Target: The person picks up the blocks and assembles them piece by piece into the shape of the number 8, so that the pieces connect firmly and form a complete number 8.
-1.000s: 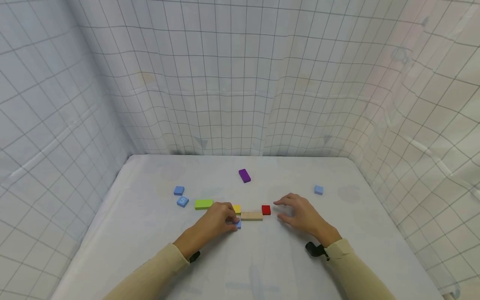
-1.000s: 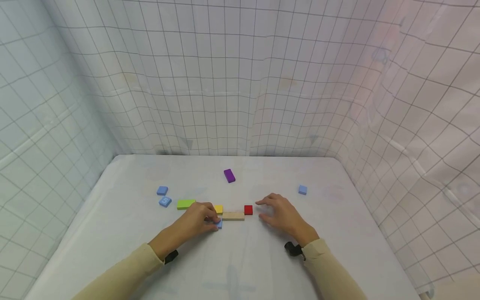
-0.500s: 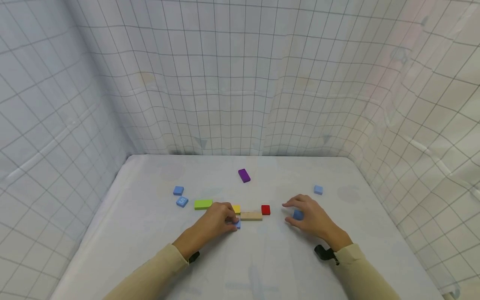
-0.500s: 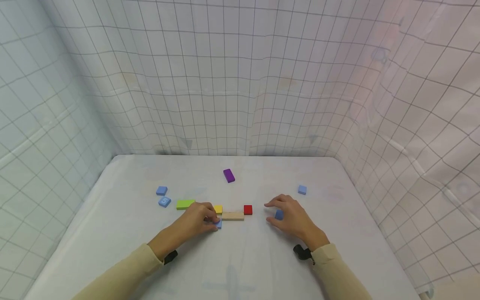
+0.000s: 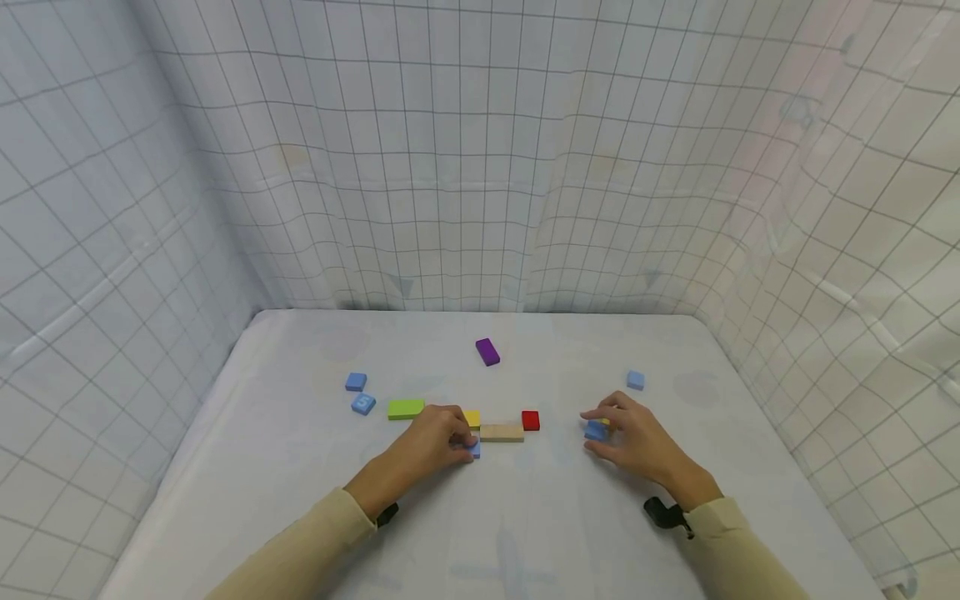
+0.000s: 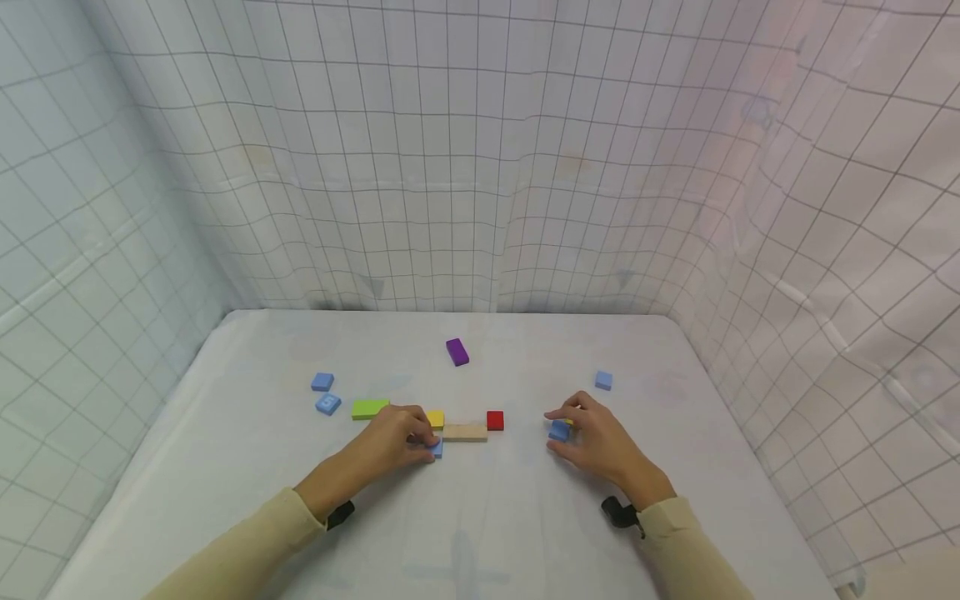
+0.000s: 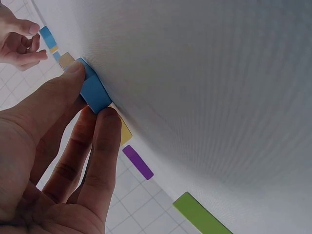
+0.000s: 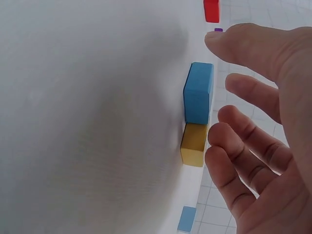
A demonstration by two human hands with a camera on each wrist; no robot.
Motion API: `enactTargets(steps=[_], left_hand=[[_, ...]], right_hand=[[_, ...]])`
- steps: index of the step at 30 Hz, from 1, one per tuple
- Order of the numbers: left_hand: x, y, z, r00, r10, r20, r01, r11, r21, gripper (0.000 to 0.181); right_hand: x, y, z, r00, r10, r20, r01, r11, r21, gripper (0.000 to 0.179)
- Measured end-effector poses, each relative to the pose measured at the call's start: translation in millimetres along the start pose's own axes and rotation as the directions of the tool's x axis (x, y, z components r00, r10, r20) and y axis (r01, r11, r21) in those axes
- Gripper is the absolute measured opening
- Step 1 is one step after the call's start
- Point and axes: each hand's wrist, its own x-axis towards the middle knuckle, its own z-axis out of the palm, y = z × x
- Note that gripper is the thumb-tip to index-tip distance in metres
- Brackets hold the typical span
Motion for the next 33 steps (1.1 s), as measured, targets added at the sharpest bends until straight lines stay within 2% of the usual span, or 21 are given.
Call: enactTargets(steps=[4, 8, 16, 22, 25, 33], left_hand=[[-0.6, -0.2, -0.1, 1.000, 0.006, -0.003, -0.006, 1.000, 0.007, 0.016], [-0.5, -0.4, 0.3, 1.000, 0.008, -0.002, -0.008, 1.000, 0.009, 0.016], [0.7, -0.2, 0.6, 1.000, 0.006, 0.005, -0.006, 1.000, 0.004, 0.016], [0.7, 0.8, -0.2, 1.000, 0.001, 0.005, -0.001, 1.000, 0.008, 0.015], [0.8, 0.9, -0.4, 1.000, 0.000, 0.003, 0.000, 1.000, 0.012, 0.015], [0.5, -1.6, 1.7, 1.000, 0.010, -0.003, -0.010, 1.000, 0.015, 0.016]], right_hand=[[-1.9, -1.3, -1.1, 0.999, 0.048, 0.018, -0.048, 0.999, 0.001, 0.041], [-2.7, -1.4, -0.7, 0.998, 0.059, 0.018, -0.059, 0.998, -0.008, 0.039], [-2.9, 0.8, 2.2, 1.000, 0.028, -0.011, -0.028, 1.000, -0.007, 0.035], [-1.8, 3.6, 4.9, 0.996, -0.058, -0.072, 0.058, 0.998, -0.009, 0.031], [-0.9, 5.1, 6.0, 0.994, -0.074, -0.085, 0.075, 0.997, -0.002, 0.030], [-0.5, 4.1, 6.1, 0.999, 0.010, -0.033, -0.009, 1.000, 0.027, 0.028]])
